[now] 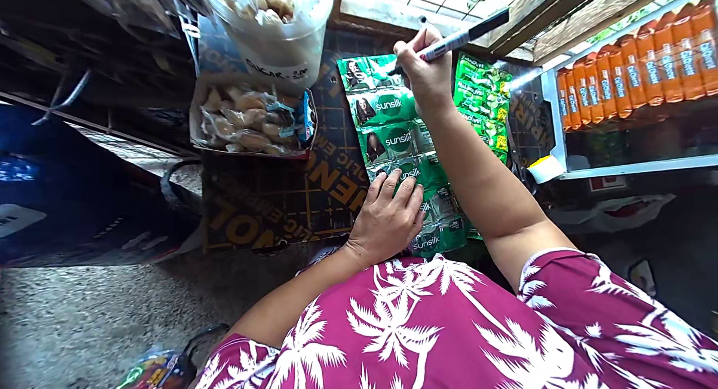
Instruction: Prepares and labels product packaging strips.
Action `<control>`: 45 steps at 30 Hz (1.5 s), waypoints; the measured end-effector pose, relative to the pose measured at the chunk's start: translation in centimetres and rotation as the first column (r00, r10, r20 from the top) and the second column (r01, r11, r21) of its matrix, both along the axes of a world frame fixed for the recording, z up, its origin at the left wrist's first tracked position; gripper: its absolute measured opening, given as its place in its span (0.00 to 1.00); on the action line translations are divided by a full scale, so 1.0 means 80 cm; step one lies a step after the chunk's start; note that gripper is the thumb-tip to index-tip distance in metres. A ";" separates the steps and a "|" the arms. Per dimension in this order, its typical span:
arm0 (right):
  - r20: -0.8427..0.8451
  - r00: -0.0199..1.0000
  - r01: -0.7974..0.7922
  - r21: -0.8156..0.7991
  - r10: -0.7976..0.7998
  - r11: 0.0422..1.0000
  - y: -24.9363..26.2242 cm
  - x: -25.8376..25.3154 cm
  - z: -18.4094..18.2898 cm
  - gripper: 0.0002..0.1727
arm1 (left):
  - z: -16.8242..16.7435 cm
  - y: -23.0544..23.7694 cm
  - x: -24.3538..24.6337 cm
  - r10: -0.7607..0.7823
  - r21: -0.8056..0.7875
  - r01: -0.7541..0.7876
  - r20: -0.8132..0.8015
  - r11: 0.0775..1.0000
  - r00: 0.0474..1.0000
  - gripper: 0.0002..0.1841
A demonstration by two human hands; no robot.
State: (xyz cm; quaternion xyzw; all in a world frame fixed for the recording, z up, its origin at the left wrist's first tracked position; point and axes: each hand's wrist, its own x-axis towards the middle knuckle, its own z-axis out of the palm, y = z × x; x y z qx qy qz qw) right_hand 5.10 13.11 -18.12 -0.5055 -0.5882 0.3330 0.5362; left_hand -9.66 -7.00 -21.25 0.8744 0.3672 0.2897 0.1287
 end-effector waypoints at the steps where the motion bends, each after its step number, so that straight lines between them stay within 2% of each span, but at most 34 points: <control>1: 0.049 0.999 -0.007 -0.013 0.008 1.000 -0.011 0.001 0.002 0.12 | 0.000 0.000 0.000 0.001 -0.003 -0.001 0.002 1.000 1.000 0.22; 4: 0.163 0.986 0.032 -0.011 -0.029 0.999 -0.033 0.002 0.000 0.11 | 0.001 0.000 0.001 0.006 -0.006 -0.006 0.011 1.000 1.000 0.22; 9: 0.153 0.986 0.065 0.020 -0.067 0.998 -0.034 0.000 -0.013 0.11 | 0.000 -0.001 0.001 0.013 0.012 -0.013 0.009 1.000 1.000 0.22; 19: 0.242 0.968 0.048 0.052 -0.059 0.997 -0.034 0.000 -0.016 0.12 | 0.000 -0.001 -0.001 0.004 0.006 -0.004 0.009 1.000 1.000 0.23; 27: 0.225 0.973 0.047 0.014 -0.049 0.999 -0.030 0.000 -0.017 0.11 | 0.001 -0.001 -0.001 0.002 0.006 -0.002 0.000 1.000 1.000 0.23; 32: 0.048 0.999 -0.014 -0.083 0.018 0.996 -0.055 0.007 0.007 0.11 | 0.001 -0.001 -0.001 0.000 -0.003 0.000 0.002 1.000 1.000 0.22; 37: 0.135 0.991 -0.015 -0.055 0.023 0.998 -0.097 0.016 0.002 0.11 | 0.003 -0.001 0.000 0.001 -0.018 -0.001 0.006 1.000 1.000 0.22; 41: 0.111 0.994 -0.005 -0.020 0.007 1.000 -0.104 0.013 -0.008 0.11 | 0.002 -0.001 0.000 0.011 -0.001 -0.011 0.001 1.000 1.000 0.22; 45: 0.160 0.987 -0.022 -0.010 0.023 1.000 -0.106 0.011 -0.009 0.10 | 0.002 -0.001 0.000 0.011 -0.002 -0.011 -0.006 1.000 1.000 0.22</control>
